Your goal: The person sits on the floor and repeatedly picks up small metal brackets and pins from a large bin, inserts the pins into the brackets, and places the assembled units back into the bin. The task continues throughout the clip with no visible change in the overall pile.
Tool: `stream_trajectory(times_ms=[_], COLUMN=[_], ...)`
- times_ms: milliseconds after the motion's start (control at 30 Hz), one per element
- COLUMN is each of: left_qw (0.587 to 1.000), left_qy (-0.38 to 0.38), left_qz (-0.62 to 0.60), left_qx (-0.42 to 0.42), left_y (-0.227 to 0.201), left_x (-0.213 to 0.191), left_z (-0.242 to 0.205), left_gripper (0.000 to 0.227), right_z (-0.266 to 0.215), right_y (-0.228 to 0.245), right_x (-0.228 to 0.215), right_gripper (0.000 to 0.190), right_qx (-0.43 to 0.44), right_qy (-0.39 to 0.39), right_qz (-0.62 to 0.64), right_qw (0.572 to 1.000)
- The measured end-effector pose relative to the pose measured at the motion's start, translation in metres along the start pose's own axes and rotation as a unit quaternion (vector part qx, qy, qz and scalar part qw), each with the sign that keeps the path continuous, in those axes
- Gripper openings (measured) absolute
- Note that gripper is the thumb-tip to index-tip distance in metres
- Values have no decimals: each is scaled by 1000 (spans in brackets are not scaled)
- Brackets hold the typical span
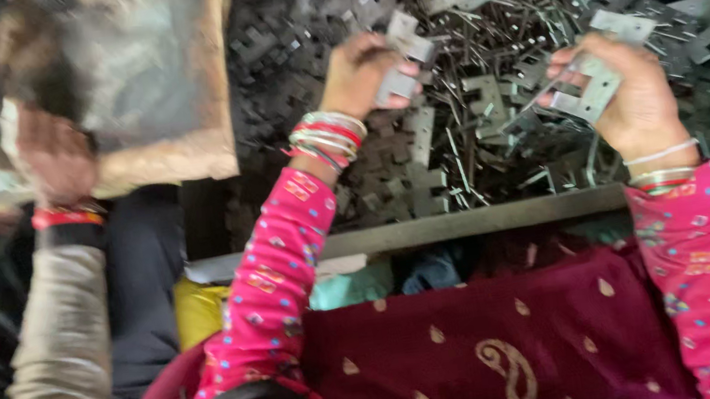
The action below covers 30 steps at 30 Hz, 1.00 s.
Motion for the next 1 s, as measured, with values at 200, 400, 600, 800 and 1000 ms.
stream_trajectory(times_ms=[200, 400, 600, 800, 1000], left_qw=[995, 848, 732, 511, 439], left_qy=[52, -22, -176, -416, -435], left_qz=[90, 484, 596, 729, 781], left_qx=[3, 216, 280, 185, -94], left_y=[6, 1, -20, -83, -33], left_x=[41, 114, 19, -160, -290], left_z=[-6, -57, -13, -12, -64], left_gripper=[47, 44, 13, 17, 17], right_z=[1, 2, 40, 50, 61], right_y=[-54, -81, -59, -54, -69], right_x=[9, 56, 5, -63, -82], right_gripper=[29, 60, 51, 42, 45], right_qx=[194, 214, 17, -16, 7], right_qy=[-45, 17, 34, 91, 98], right_qz=[21, 38, -352, -722, -737], right_qw=[980, 976, 935, 686, 669])
Point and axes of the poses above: each hand's wrist, its own z-axis towards the middle knuckle, its own x-axis out of the palm, y = z × x, the point moved 4 cm from there along z, towards the middle knuckle, and after that the axes turned 6 degrees about z, right-handed, at the moved point
